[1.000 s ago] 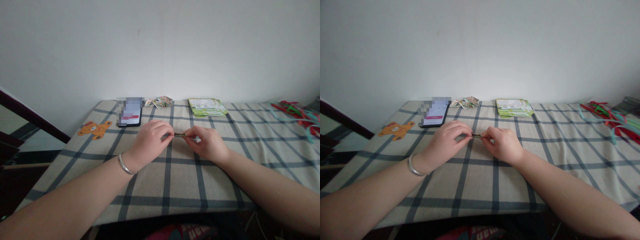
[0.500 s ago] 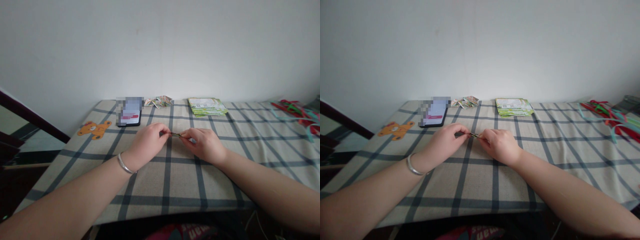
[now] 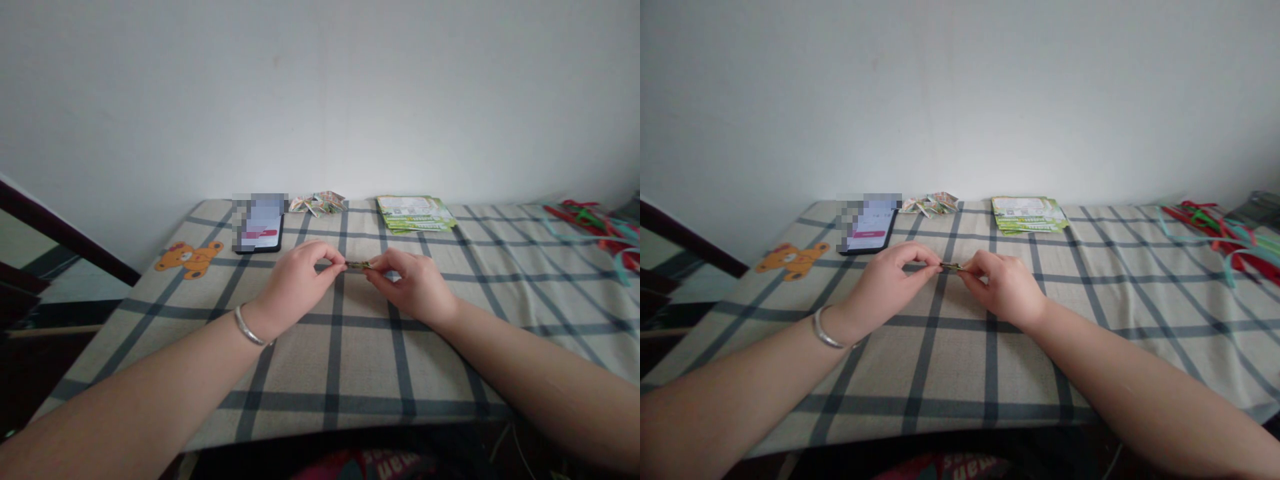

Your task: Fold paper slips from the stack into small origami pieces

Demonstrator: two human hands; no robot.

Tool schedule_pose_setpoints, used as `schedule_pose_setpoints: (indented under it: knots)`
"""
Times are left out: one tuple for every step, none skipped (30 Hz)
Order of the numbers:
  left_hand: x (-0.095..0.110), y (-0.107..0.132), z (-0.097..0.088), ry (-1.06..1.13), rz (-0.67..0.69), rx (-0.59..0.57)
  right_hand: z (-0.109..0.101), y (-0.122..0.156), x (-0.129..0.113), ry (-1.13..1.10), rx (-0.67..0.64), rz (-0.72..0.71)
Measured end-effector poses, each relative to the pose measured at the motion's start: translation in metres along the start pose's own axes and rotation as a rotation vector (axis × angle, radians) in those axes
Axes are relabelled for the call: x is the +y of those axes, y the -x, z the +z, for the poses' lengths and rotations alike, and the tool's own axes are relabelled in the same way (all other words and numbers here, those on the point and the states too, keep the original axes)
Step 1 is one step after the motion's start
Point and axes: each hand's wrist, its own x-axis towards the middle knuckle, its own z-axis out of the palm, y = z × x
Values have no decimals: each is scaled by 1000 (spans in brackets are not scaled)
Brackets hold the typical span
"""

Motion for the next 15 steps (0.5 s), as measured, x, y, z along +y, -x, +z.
schedule_pose_setpoints:
  knots:
    - [1, 0, 0, 1, -16, 6, 0, 0, 0, -6, 0, 8]
    - [1, -1, 0, 3, -37, 10, 1, 0, 1, -11, 4, 14]
    - [2, -1, -1, 5, -59, 11, 1, 0, 1, -16, 8, 20]
    - [2, -1, -1, 9, -78, 11, 2, 0, 1, -24, 11, 24]
    - [3, -2, -1, 13, -90, 10, 3, 0, 2, -33, 12, 29]
    - [3, -2, -2, 17, -93, 9, 4, 1, 2, -43, 12, 34]
    - [3, -3, -2, 20, -88, 10, 4, 1, 3, -53, 13, 36]
    - [3, -3, -2, 25, -77, 14, 5, 1, 3, -59, 14, 34]
    - [3, -3, -3, 30, -65, 20, 5, 1, 3, -61, 16, 31]
    - [4, -3, -3, 34, -52, 29, 5, 1, 3, -61, 22, 28]
    - [4, -3, -3, 35, -39, 41, 4, 1, 3, -62, 27, 24]
    - [5, -3, -3, 33, -25, 54, 4, 1, 3, -68, 33, 24]
    - [6, -3, -3, 28, -10, 64, 3, 1, 3, -80, 47, 24]
    - [6, -2, -3, 21, 7, 70, 2, 1, 3, -94, 51, 25]
    - [7, -2, -3, 14, 24, 71, 2, 1, 3, -107, 52, 20]
